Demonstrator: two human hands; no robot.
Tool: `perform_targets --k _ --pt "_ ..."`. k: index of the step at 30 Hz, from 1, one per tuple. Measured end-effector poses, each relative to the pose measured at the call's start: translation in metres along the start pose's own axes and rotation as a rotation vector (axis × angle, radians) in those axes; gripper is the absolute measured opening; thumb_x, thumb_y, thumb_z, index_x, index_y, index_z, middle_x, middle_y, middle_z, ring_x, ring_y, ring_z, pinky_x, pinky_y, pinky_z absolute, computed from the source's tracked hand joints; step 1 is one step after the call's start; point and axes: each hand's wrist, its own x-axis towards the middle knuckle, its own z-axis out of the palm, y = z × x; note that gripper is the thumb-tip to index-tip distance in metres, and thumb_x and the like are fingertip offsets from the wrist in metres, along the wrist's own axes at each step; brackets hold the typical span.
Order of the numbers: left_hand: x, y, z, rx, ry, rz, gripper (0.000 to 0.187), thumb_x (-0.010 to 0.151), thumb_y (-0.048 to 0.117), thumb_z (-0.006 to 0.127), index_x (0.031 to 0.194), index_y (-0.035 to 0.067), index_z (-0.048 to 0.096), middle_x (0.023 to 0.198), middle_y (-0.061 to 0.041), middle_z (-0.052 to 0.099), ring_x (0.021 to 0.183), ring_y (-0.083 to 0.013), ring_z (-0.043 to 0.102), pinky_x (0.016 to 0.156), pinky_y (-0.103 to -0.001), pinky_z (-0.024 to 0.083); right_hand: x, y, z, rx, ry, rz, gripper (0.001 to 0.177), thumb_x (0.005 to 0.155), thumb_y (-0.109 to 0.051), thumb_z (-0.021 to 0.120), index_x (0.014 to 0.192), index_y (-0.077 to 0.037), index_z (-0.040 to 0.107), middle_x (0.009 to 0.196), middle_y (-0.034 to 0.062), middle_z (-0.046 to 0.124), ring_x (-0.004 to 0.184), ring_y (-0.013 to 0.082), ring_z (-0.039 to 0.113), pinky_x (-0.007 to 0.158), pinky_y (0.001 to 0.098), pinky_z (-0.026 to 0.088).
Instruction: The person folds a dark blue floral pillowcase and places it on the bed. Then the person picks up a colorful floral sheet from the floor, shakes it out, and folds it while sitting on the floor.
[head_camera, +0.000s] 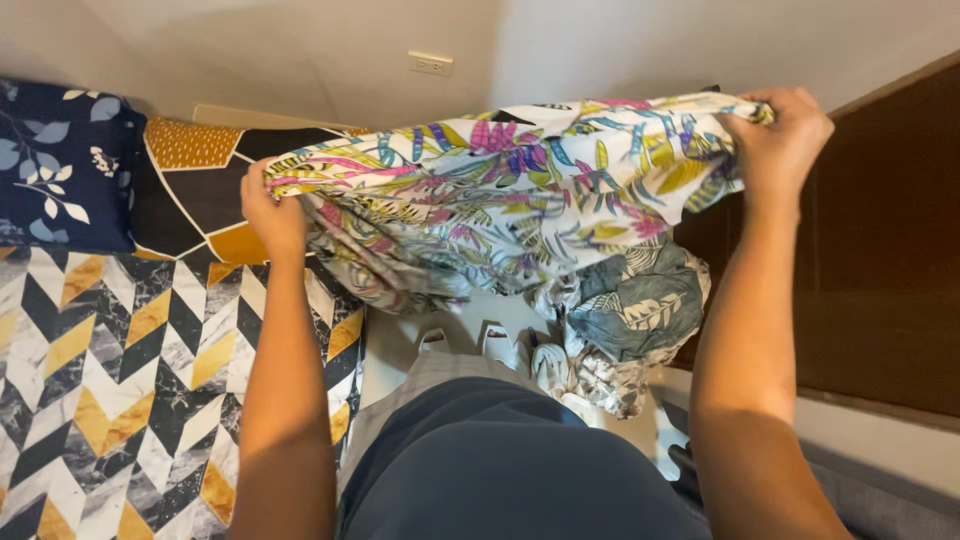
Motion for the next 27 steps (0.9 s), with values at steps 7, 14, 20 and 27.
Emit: perform_targets --k 7,14,20,27 --pt "0.011 0.080 0.021 0.214 -0.276 0.073 0.059 0.068 -0.002 0.080 0.124 0.013 0.069 0.115 -0.011 0.064 0.108 -0.0330 0.063 0.092 -0.044 0.048 -0.003 -0.090 0.060 0.294 -0.106 0.216 0.011 0.092 -0.008 0.083 0.096 -0.005 0.073 0.084 0.0014 0.069 0.077 0.0096 0.060 0.068 0.0262 0.049" --pt "-0.015 0.241 0.110 -0.111 -0.931 0.256 0.063 0.083 0.037 0.087 0.132 0.006 0.062 0.112 -0.016 0.068 0.103 -0.0313 0.064 0.090 -0.045 0.047 -0.003 -0.203 0.075 0.516 -0.346 -0.061 0.018 0.088 0.000 0.084 0.098 -0.004 0.069 0.085 0.0015 0.069 0.075 0.0078 0.062 0.066 0.0277 0.051" --pt "0.027 0.267 0.068 -0.458 -0.965 0.261 0.020 0.088 0.006 0.075 0.108 0.005 0.075 0.087 -0.004 0.075 0.081 -0.0111 0.068 0.074 -0.028 0.054 -0.027 -0.195 0.083 0.789 -0.701 0.125 0.034 0.084 -0.008 0.087 0.113 -0.007 0.070 0.099 0.0036 0.074 0.088 0.0107 0.066 0.079 0.0279 0.057" --pt "0.046 0.264 0.041 -0.733 -0.786 0.038 0.017 0.092 -0.001 0.070 0.108 0.001 0.074 0.096 -0.002 0.073 0.088 -0.0098 0.067 0.081 -0.028 0.055 -0.166 -0.152 0.206 0.383 -0.900 0.173 0.045 0.077 -0.042 0.083 0.110 -0.014 0.070 0.100 0.0131 0.074 0.090 0.0321 0.073 0.084 0.0435 0.056"
